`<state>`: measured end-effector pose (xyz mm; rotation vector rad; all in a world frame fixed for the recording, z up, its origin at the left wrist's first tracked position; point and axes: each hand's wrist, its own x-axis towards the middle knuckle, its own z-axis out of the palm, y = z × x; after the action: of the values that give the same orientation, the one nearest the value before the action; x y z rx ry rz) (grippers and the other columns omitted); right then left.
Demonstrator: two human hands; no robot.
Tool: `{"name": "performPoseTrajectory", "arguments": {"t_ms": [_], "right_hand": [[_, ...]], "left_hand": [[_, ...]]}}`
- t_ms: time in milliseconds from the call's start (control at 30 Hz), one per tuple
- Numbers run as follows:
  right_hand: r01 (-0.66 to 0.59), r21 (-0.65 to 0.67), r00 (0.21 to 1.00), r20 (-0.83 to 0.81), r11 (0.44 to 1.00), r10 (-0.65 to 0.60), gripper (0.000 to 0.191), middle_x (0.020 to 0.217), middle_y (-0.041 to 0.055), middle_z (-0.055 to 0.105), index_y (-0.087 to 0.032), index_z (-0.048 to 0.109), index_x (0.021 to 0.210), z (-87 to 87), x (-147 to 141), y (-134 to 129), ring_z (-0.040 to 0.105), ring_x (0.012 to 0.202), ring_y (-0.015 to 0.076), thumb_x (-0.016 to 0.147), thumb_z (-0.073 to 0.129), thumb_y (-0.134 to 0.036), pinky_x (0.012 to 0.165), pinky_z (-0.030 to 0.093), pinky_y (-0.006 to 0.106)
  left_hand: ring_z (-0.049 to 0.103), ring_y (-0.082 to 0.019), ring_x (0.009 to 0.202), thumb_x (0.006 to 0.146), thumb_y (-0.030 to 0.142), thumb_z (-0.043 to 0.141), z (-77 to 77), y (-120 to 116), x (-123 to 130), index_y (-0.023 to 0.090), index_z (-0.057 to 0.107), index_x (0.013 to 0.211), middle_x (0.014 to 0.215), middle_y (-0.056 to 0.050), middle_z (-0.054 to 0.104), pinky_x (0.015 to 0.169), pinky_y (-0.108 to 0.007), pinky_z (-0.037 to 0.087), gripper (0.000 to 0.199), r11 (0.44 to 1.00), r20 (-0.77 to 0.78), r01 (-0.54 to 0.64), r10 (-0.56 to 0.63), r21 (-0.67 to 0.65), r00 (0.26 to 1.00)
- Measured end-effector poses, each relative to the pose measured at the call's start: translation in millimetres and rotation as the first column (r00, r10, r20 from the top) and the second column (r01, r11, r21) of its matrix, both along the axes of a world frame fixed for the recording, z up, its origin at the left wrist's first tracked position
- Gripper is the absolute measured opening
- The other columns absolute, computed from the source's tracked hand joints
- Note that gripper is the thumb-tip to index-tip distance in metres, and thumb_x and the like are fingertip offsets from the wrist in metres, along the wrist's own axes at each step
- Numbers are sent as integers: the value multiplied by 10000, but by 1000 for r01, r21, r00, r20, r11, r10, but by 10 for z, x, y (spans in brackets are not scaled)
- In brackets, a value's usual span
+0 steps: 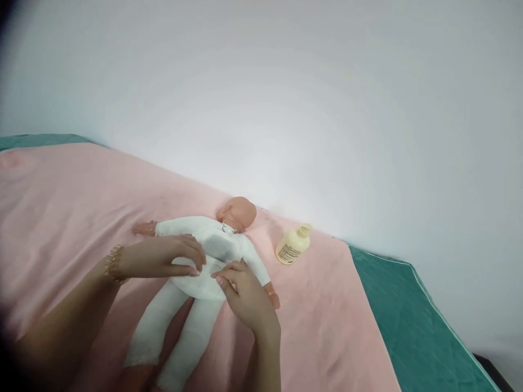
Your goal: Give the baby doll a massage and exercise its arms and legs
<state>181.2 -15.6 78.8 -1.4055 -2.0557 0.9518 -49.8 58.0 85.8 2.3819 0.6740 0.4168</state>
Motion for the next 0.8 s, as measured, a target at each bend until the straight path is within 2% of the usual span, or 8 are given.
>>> {"name": "performPoseTrajectory", "arguments": {"t_ms": [100, 233, 333, 433, 567, 733, 800], "right_hand": [[-62, 2, 996, 65, 998, 61, 269, 1010, -15, 656, -330, 730, 969, -3, -100, -53, 587, 967, 200, 948, 470, -266, 805, 443, 324], [-35, 8, 992, 119, 999, 34, 281, 955, 1, 655, -292, 743, 865, -114, -230, -29, 581, 943, 210, 898, 496, -162, 773, 442, 325], [-16, 15, 989, 144, 1000, 14, 280, 910, 11, 648, -260, 733, 783, -205, -288, 15, 581, 923, 208, 867, 506, -119, 737, 440, 311], [-24, -18, 991, 129, 1000, 26, 268, 906, 17, 642, -234, 708, 733, -244, -309, 52, 592, 908, 201, 845, 514, -85, 742, 448, 307], [-22, -31, 995, 98, 999, 25, 252, 949, 18, 648, -242, 707, 751, -204, -262, 77, 594, 944, 206, 883, 516, -145, 786, 453, 319], [25, 35, 998, 58, 999, -27, 267, 1004, 26, 638, -263, 747, 921, -251, -152, 169, 564, 1011, 204, 926, 485, -209, 898, 431, 349], [64, 50, 996, 53, 997, -67, 268, 988, 37, 635, -258, 753, 943, -315, -134, 217, 559, 1007, 210, 919, 492, -198, 910, 427, 360]], "left_hand": [[618, -229, 908, 818, 344, 621, -63, -65, -13, 230, 730, 826, 915, -24, 715, 839, -309, 450, 159, 996, -54, 83, -85, -34, 995], [634, -227, 832, 699, 271, 712, -332, 0, 22, 257, 740, 795, 865, -8, 716, 771, -297, 469, 101, 999, -24, 35, -36, -39, 999], [638, -219, 788, 632, 209, 734, -448, 71, 65, 260, 749, 807, 854, 1, 719, 716, -282, 470, 183, 998, -115, 18, -25, -55, 993], [640, -219, 776, 607, 159, 732, -437, 107, 112, 237, 759, 825, 839, -5, 727, 692, -275, 465, 232, 997, -220, 19, -37, -80, 975], [653, -214, 788, 679, 135, 669, -358, 131, 105, 212, 758, 863, 866, -13, 735, 695, -266, 465, 219, 993, -186, -5, -18, -122, 982], [646, -214, 878, 725, 166, 645, -365, 204, 10, 235, 739, 893, 914, 7, 733, 877, -317, 438, 205, 996, -141, -87, 84, -20, 986], [644, -210, 868, 725, 172, 643, -386, 232, 3, 238, 738, 901, 908, 11, 734, 891, -327, 436, 210, 995, -159, -93, 89, -24, 983]]}}
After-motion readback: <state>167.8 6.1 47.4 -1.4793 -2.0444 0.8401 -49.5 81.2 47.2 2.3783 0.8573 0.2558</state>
